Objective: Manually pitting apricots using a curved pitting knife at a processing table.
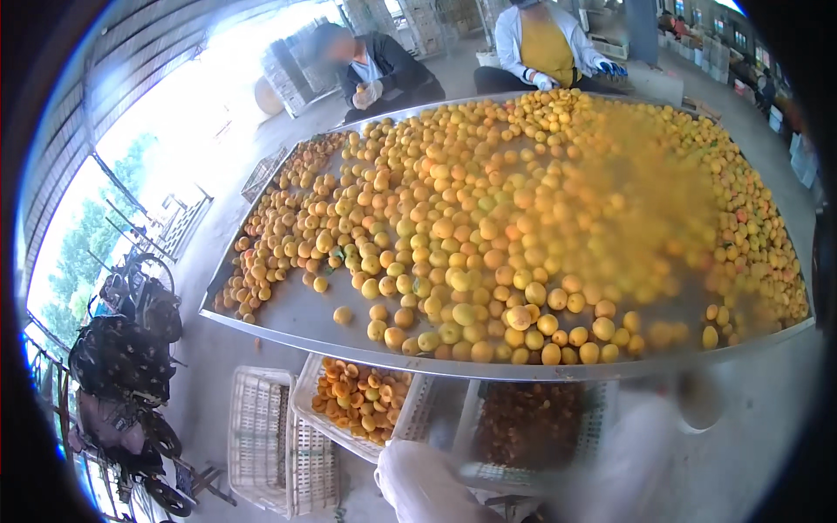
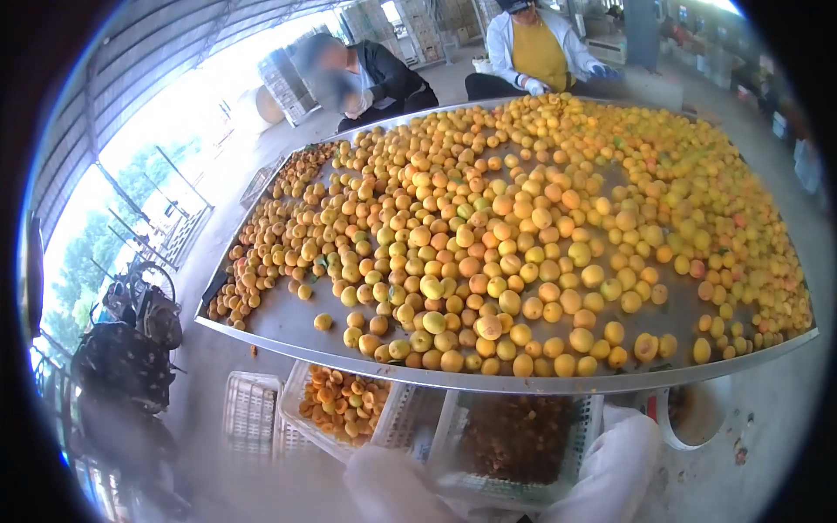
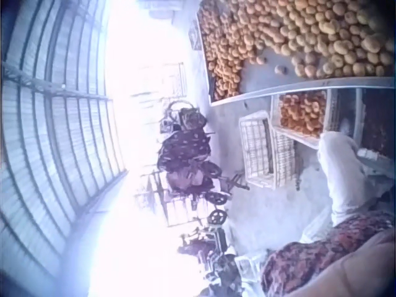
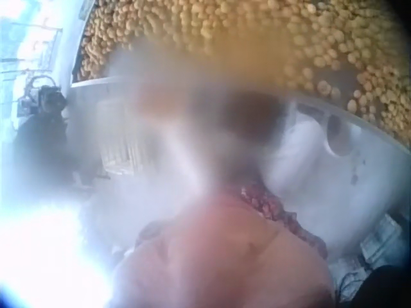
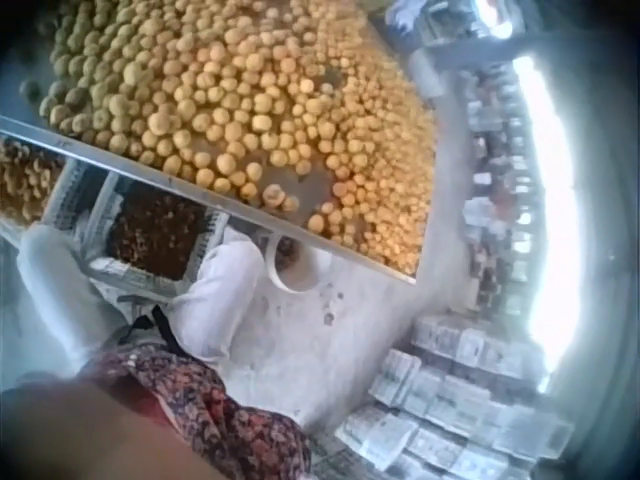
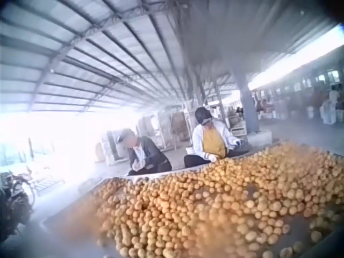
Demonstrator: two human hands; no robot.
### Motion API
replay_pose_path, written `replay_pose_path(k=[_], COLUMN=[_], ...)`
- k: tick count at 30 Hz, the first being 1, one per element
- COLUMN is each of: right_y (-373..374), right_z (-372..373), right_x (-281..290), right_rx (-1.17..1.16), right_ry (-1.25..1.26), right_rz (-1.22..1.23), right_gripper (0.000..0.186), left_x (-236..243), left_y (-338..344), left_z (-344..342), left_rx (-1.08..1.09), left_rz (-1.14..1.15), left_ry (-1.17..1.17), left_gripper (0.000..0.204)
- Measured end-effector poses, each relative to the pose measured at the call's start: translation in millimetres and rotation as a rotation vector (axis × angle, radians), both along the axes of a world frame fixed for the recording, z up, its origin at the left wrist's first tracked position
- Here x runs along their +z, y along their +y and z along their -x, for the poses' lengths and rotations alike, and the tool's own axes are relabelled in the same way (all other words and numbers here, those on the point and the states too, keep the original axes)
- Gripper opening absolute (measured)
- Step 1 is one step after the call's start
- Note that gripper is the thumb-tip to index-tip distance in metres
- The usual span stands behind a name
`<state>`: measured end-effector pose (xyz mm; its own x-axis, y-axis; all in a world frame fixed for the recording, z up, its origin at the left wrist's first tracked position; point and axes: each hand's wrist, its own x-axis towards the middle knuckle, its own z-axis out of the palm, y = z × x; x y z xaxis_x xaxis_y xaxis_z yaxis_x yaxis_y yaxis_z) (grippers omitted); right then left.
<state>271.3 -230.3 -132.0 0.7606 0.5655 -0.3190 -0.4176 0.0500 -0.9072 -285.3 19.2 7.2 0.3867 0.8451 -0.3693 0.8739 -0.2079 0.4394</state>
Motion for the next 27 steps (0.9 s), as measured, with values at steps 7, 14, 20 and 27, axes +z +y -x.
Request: replay_pose_path(k=[7, 14, 20, 27], right_y=[-44.9, -79.0, -58.7, -37.3], right_z=[28.3, 85.8, 120.1, 115.7], right_x=[-64.3, -89.4, -72.4, -42.1], right_rx=[0.021, 0.137, 0.307, 0.372], right_ry=[0.09, 0.133, 0.089, -0.01], right_rz=[0.136, 0.202, 0.158, 0.106], right_gripper=[0.016, 0.016, 0.016, 0.016], left_x=[-24.2, -12.8, 14.0, 11.9], left_y=[-41.7, -133.4, -227.8, -276.7], left_z=[9.8, 74.3, 131.0, 143.0], left_rx=[-0.043, 0.008, 0.123, 0.118], left_rz=[0.201, 0.338, 0.358, 0.367], left_ry=[0.137, 0.219, 0.205, 0.152], left_gripper=[0.063, 0.067, 0.07, 0.073])
